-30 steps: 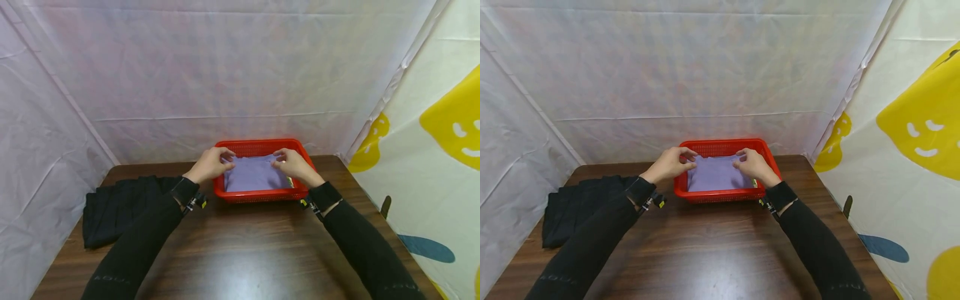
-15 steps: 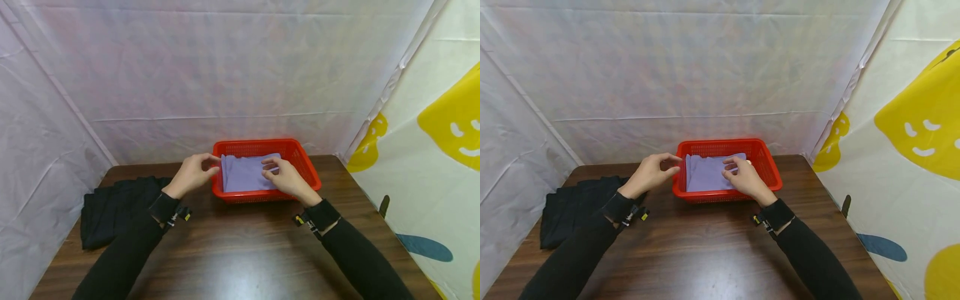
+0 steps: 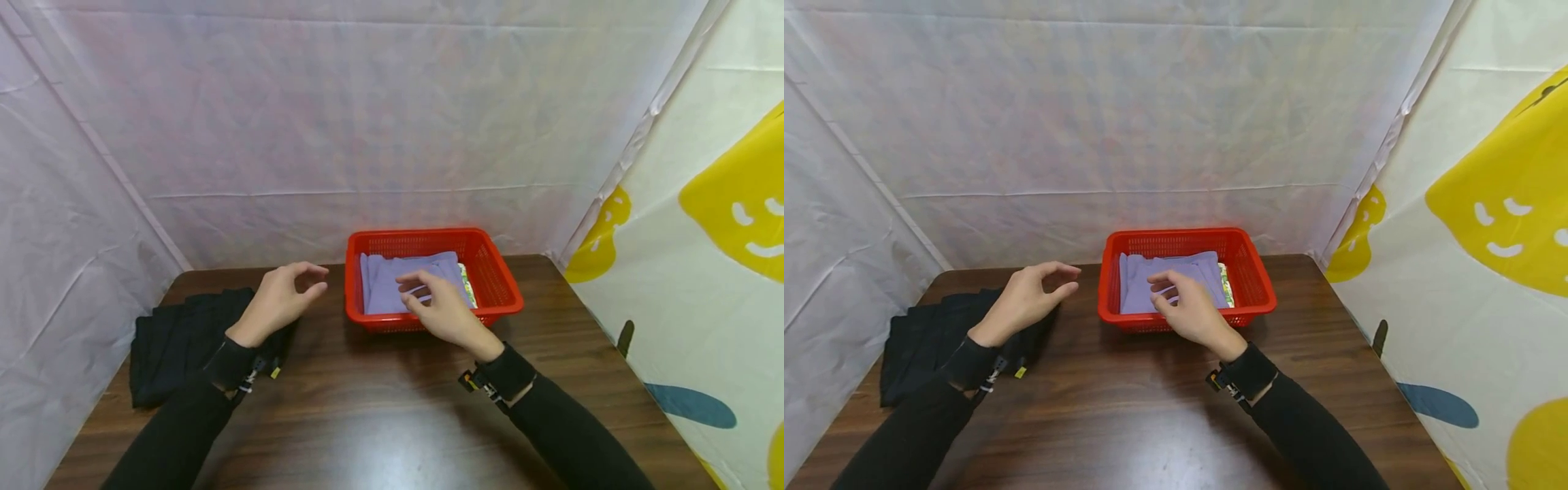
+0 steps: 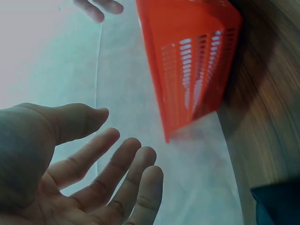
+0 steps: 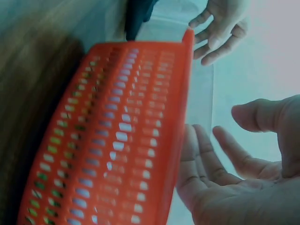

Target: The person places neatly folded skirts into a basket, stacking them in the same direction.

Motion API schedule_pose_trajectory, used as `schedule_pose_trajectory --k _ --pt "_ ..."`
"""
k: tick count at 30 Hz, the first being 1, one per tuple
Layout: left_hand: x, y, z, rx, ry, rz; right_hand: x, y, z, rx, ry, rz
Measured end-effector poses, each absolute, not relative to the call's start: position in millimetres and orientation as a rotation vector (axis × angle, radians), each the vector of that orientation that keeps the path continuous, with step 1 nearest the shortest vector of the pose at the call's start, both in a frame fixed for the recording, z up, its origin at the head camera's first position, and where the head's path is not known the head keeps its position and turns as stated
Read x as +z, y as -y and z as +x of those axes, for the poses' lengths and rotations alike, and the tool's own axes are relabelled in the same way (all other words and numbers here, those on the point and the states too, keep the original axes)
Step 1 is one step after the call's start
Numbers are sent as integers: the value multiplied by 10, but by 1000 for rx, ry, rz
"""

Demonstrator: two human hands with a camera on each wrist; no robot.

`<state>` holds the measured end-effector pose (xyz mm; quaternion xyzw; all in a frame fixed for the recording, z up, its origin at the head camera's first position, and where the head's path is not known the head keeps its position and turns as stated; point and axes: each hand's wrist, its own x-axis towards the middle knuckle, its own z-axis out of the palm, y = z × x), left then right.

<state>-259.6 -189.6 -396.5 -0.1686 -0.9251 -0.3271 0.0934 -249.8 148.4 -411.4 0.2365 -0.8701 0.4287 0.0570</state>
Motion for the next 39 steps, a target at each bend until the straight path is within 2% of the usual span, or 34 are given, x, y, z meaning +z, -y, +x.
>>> schedule_pose_trajectory --k 12,24,31,39 --pt "-4082 2403 -2360 -901 2802 -356 -4227 -1171 -2320 1422 2477 964" --pt "-4319 2956 -2207 -769 2856 -135 -4373 -824 -2181 1298 2484 1292" --pt "-4390 3280 -2185 -674 2924 174 -4504 -675 -2188 1263 2601 1395" --pt "-4453 3485 -2226 -803 3113 541 -4663 -570 -2223 1176 2741 1427"
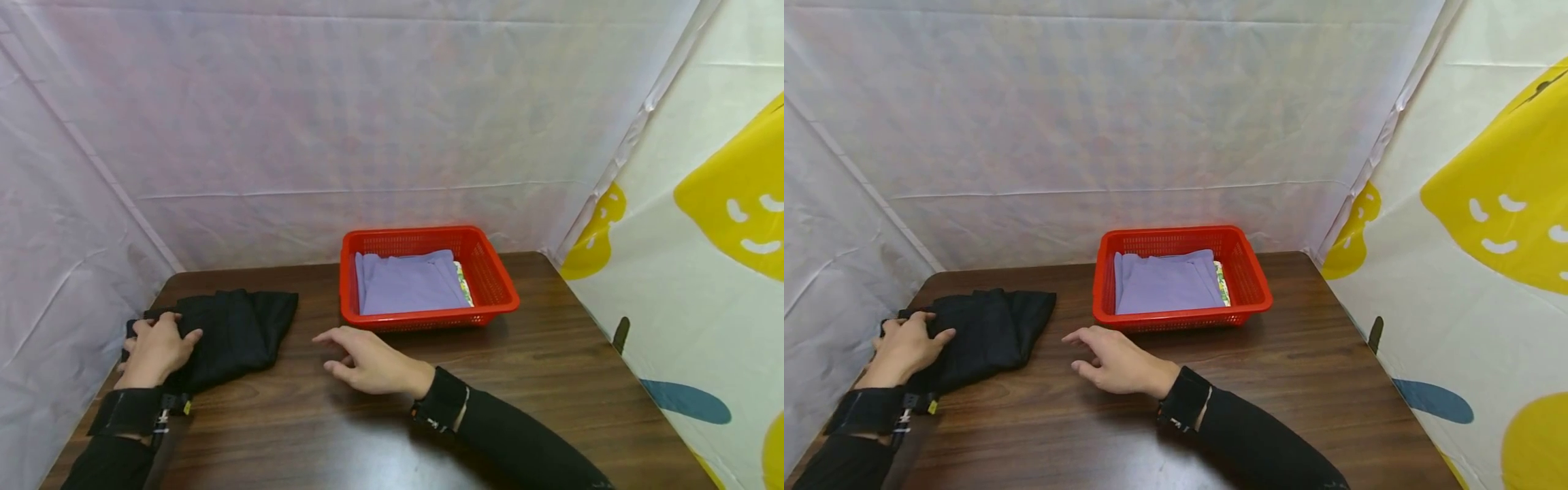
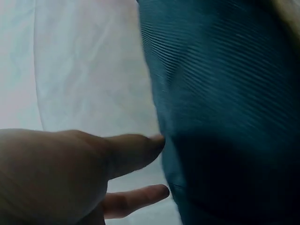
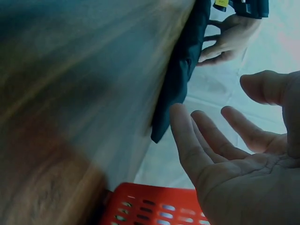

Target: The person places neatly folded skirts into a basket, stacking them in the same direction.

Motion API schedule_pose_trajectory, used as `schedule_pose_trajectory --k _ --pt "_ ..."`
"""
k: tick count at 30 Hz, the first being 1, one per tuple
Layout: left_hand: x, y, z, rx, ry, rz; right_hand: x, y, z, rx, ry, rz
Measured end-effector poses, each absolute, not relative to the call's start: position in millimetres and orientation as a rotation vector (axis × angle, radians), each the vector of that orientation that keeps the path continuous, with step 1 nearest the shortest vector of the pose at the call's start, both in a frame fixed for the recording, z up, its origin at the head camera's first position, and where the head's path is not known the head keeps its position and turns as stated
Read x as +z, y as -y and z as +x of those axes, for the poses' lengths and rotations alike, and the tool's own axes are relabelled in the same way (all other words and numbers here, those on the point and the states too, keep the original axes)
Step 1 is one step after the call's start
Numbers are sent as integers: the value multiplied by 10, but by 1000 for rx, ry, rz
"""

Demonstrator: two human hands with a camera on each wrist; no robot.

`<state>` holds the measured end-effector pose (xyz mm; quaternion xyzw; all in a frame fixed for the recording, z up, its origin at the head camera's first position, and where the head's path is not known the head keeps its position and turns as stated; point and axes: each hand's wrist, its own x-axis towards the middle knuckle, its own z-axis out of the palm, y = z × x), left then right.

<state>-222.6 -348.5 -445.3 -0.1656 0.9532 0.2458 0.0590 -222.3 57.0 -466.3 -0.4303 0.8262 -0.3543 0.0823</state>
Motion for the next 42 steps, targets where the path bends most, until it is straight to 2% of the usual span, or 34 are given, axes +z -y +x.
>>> schedule_pose_trajectory --k 5,12,19,42 --pt "-4531 3564 -2240 721 -2835 -463 -4709 -506 -2245 -1051 -2461 -1220" --pt "-4577 3598 -2269 612 -2961 -194 -4731 -439 -2284 -1092 -2475 -1086" --pt "-4584 3471 -2280 597 -2987 -54 -4777 -413 -2320 -1111 -2502 -988" --pt "-4474 2973 -2192 712 -2808 -102 -4752 -354 -2218 -1387 -2275 -556"
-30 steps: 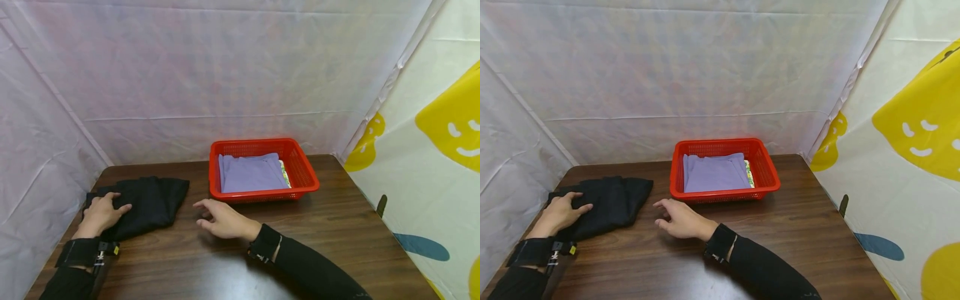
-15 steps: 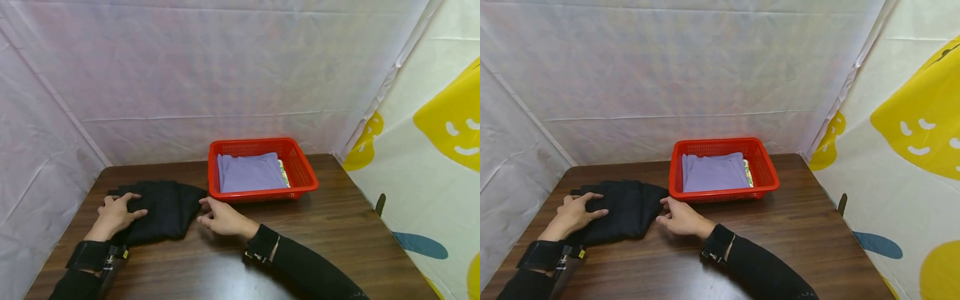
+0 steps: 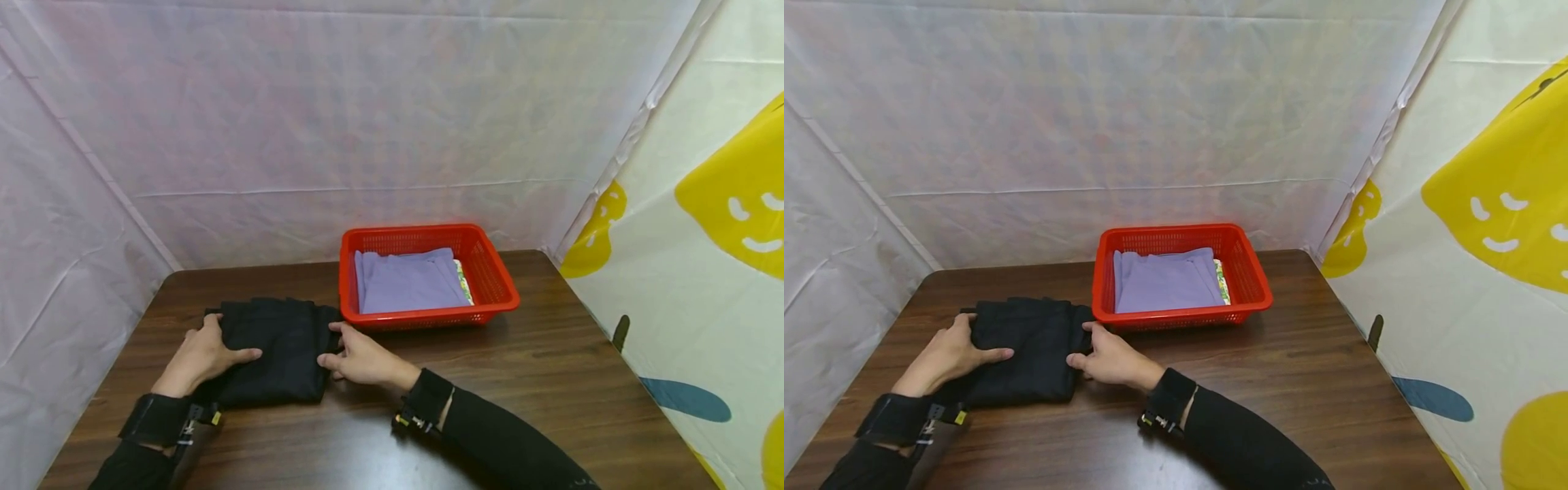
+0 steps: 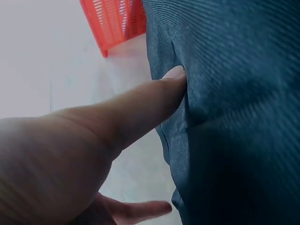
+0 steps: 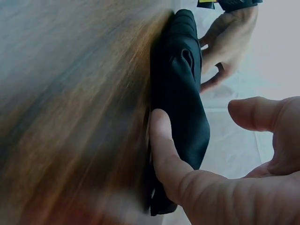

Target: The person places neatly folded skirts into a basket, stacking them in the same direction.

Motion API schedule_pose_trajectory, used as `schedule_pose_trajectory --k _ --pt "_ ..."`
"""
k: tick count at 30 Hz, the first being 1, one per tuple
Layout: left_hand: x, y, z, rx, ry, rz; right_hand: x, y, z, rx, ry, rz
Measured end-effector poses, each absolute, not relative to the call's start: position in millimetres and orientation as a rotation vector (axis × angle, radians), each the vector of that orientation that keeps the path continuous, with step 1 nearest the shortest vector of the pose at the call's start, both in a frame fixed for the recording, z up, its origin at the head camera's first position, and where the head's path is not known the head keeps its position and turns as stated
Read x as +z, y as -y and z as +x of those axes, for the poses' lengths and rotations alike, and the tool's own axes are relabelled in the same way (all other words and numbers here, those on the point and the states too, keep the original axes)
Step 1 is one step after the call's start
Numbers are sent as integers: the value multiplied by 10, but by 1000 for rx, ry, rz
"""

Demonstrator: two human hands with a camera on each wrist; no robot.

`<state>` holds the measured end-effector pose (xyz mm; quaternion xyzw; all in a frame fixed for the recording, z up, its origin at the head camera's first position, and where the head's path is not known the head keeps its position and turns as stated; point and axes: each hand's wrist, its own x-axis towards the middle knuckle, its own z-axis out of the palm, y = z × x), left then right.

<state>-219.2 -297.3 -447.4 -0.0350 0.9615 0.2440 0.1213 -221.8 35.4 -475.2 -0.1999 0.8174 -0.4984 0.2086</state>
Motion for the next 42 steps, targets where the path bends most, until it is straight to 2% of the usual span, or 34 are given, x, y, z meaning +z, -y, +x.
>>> schedule_pose_trajectory --k 19,30,35,42 --pt "-4451 3114 -2225 619 -2805 -50 -4800 -204 -2200 -1708 -2040 -248" --pt "-4543 3136 -2266 681 -2796 28 -4818 -65 -2254 -1698 -1985 -221" --pt "-4628 3197 -2322 728 -2796 71 -4819 -16 -2267 -1682 -2089 -319" --pt "-4484 3083 -2291 726 -2785 56 -4792 -3 -2289 -1566 -2268 -416"
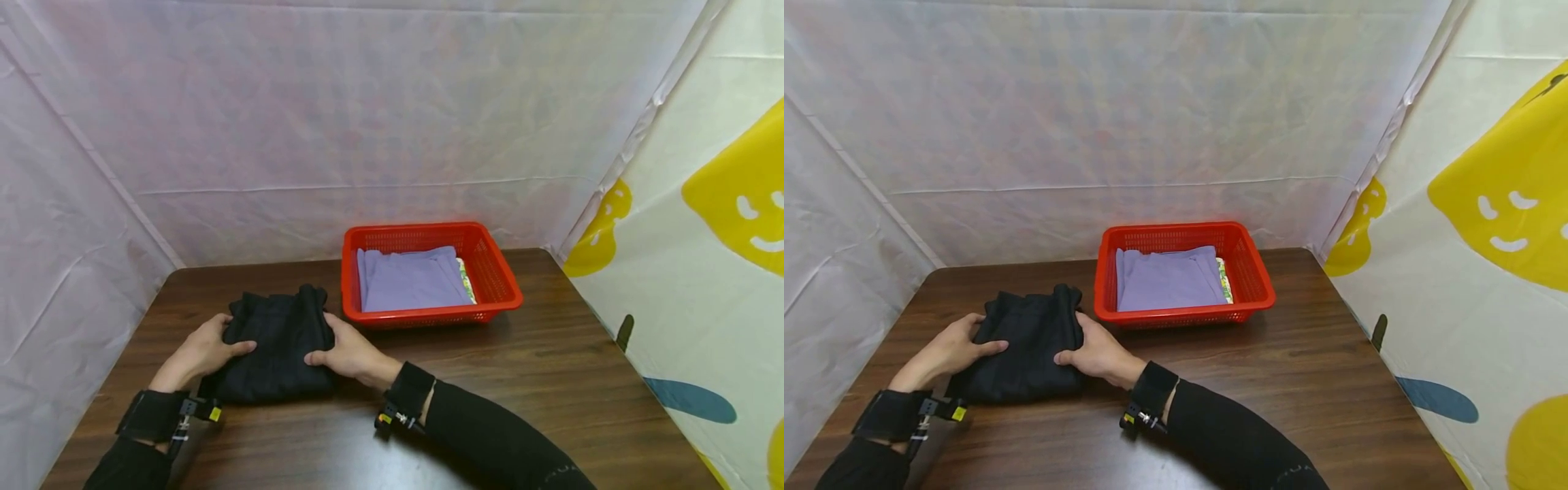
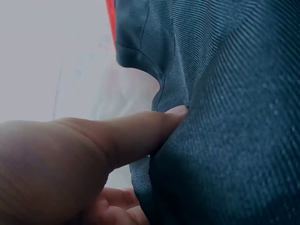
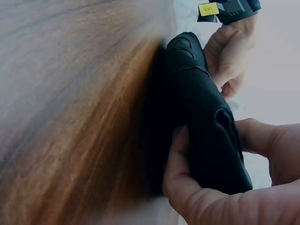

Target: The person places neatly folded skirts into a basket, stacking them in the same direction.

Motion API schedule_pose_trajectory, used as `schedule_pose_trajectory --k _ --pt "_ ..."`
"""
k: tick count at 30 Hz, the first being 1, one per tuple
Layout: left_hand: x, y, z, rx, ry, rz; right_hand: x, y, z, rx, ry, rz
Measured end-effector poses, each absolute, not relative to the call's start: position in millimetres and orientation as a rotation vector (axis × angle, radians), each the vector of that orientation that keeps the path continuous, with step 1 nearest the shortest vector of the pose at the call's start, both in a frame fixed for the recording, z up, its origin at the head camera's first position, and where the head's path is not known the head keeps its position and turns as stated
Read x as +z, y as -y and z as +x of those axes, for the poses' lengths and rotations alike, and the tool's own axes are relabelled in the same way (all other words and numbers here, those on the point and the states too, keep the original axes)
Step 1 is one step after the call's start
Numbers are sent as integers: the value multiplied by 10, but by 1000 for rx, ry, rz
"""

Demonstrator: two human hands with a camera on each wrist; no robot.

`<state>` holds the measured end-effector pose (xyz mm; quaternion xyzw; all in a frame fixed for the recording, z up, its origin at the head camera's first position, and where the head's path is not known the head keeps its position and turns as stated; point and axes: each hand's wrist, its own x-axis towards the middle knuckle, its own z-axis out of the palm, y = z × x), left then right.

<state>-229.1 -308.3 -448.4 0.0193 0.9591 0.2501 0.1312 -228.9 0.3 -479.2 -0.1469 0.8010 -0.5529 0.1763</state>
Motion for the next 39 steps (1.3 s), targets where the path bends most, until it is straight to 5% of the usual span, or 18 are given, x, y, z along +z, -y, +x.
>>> schedule_pose_trajectory --k 21,39 --pt "-4289 3066 -2226 779 -2803 65 -4672 12 -2269 -1642 -2239 -644" --pt "-3891 2936 -2151 982 -2951 91 -4129 -239 -2394 -1682 -2313 -671"
